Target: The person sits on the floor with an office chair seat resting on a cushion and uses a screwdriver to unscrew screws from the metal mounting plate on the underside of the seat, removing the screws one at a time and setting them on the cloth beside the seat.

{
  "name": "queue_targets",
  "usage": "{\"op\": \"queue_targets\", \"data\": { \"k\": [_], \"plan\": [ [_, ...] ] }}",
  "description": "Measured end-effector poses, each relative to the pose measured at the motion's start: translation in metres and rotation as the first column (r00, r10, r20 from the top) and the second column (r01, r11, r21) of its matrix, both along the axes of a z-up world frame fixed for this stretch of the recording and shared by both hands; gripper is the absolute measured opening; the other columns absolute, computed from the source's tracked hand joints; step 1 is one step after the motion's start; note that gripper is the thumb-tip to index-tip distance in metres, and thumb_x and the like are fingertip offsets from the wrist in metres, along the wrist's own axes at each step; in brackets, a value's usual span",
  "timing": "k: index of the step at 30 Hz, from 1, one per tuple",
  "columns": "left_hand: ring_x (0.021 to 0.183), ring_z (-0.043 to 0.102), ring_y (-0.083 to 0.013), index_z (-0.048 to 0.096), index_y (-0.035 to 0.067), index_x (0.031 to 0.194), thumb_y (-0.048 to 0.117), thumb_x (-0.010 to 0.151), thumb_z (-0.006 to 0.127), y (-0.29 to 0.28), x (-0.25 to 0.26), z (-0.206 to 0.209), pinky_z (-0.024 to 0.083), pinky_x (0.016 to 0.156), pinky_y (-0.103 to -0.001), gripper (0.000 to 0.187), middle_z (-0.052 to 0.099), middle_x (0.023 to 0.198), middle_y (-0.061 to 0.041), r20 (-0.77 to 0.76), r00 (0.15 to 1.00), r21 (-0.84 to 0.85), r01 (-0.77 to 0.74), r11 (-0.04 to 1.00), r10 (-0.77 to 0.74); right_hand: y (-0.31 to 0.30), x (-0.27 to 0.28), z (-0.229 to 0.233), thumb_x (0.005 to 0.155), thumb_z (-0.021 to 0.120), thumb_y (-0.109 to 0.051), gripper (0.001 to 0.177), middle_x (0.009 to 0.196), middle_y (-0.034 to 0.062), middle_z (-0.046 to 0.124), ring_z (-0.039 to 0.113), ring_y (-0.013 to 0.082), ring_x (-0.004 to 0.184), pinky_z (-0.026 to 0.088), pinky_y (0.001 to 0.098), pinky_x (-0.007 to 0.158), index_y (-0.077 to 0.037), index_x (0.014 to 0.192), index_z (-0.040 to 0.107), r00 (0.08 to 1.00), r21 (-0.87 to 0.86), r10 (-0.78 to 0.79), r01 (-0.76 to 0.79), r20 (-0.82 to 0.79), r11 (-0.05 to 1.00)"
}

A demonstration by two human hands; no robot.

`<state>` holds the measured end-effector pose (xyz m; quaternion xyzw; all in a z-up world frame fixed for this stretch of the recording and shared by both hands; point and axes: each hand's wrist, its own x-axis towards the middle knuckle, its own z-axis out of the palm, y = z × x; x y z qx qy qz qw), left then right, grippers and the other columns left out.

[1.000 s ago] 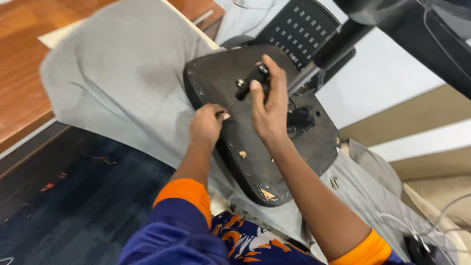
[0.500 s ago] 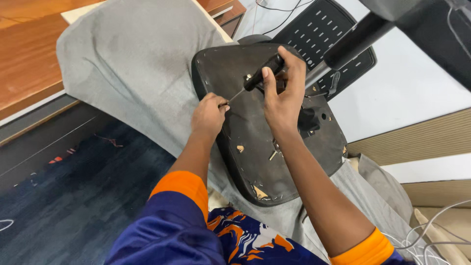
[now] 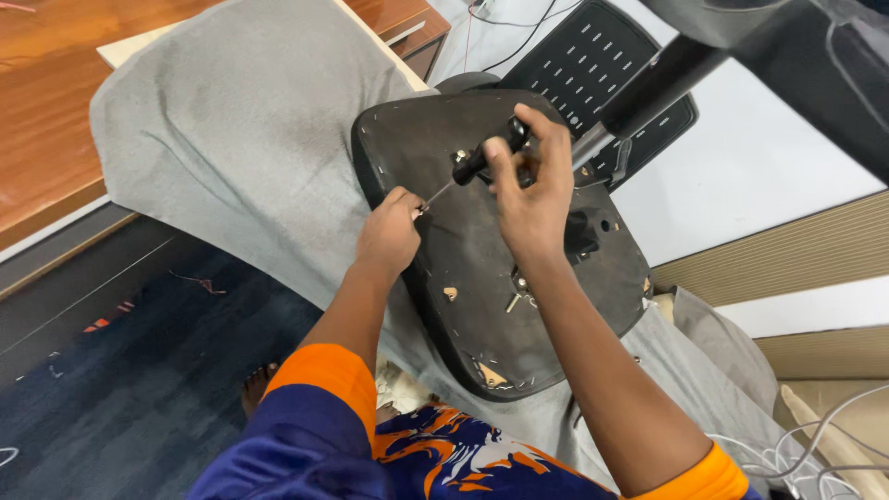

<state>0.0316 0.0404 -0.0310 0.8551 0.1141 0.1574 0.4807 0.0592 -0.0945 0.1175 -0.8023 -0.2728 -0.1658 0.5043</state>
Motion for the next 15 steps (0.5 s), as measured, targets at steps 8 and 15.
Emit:
{"op": "queue_targets", "data": {
  "k": [8, 15],
  "plan": [
    [0.104, 0.067, -0.0284, 0.071, 0.011, 0.112, 0.025, 0.093, 0.069, -0.001, -0.009, 0.017, 0.053, 0.086, -0.043, 0.023, 0.062, 0.117, -0.003, -0.109, 0.992, -0.069, -0.068, 0.995, 0.060, 0.021, 0.005, -0.009, 0.103, 0.079, -0.007, 0.042, 0.128, 0.0043, 0.054, 0.060, 0.0138, 0.104, 0.055, 0.0281, 0.088, -0.009, 0.140, 0.060, 0.955, -0.071, -0.092, 0.117, 0.283, 0.991],
    [0.104, 0.068, -0.0261, 0.073, 0.014, 0.112, 0.019, 0.097, 0.065, 0.006, 0.002, 0.019, 0.054, 0.090, -0.041, 0.018, 0.065, 0.117, -0.001, -0.148, 0.989, 0.016, 0.004, 1.000, -0.002, 0.030, -0.005, -0.008, 0.108, 0.065, -0.004, 0.039, 0.139, 0.0056, 0.052, 0.060, 0.0121, 0.116, 0.056, 0.0266, 0.100, -0.007, 0.146, 0.054, 0.991, 0.052, -0.043, 0.037, 0.129, 0.998]
  ]
}}
